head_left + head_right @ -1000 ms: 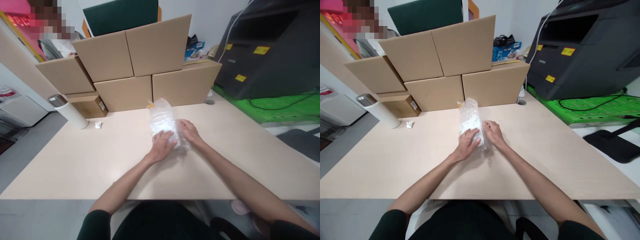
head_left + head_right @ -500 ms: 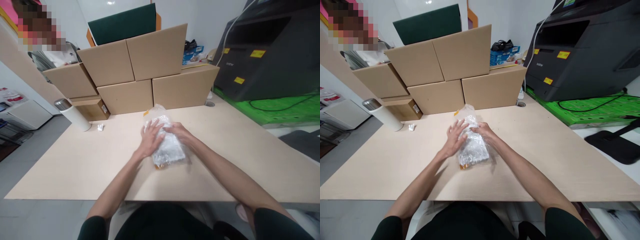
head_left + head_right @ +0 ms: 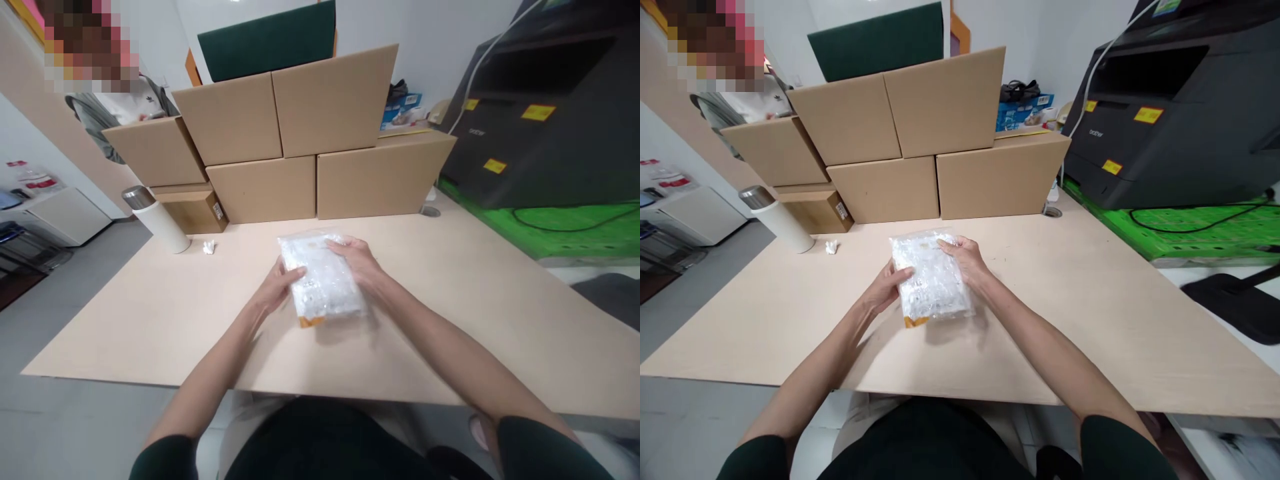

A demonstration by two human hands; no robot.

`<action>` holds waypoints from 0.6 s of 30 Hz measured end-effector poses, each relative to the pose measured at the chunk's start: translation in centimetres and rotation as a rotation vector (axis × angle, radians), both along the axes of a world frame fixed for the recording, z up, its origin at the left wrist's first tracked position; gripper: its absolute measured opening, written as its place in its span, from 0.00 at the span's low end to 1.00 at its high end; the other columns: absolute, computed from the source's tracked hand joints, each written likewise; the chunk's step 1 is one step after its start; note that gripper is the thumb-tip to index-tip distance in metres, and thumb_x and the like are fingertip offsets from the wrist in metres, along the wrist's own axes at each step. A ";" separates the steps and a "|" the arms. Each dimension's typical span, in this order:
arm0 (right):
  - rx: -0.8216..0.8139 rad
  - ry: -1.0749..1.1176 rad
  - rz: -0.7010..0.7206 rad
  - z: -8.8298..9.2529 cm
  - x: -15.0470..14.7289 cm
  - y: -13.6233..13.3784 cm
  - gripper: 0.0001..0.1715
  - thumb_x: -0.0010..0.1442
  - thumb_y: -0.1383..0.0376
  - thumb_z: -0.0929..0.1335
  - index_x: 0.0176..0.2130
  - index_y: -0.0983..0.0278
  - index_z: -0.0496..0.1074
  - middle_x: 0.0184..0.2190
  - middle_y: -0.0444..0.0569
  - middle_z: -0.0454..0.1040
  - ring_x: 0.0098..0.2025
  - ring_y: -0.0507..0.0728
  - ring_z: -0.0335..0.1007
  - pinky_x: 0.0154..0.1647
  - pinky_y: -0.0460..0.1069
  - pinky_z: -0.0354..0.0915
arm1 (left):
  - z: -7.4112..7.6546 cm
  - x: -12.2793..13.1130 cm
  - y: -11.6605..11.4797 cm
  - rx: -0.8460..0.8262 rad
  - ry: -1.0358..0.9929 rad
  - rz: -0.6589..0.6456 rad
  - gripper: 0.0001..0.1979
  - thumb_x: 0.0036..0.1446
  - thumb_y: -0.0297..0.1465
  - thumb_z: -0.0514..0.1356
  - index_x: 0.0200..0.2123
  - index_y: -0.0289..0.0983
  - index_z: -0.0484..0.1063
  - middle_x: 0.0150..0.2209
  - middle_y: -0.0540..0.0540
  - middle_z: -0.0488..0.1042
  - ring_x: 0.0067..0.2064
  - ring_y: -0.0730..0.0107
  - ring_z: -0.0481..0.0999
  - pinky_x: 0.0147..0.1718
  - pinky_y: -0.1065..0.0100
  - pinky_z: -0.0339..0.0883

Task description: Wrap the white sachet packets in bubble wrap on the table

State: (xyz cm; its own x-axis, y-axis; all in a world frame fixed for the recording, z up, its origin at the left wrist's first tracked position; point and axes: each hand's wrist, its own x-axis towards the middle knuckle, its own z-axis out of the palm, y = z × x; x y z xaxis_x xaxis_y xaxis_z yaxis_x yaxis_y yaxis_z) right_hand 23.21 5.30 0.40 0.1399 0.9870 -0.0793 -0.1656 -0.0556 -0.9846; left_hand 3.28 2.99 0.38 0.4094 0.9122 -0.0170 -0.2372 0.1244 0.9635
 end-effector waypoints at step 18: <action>0.315 -1.165 0.603 -4.9 3.6 2.3 0.66 0.50 0.33 0.66 0.72 0.63 0.43 0.73 0.58 0.38 0.74 0.71 0.31 0.71 0.65 0.39 | -3.2 -3.5 4.6 0.646 1.187 -0.100 0.44 0.56 0.54 0.59 0.70 0.42 0.50 0.73 0.38 0.42 0.73 0.45 0.37 0.67 0.43 0.32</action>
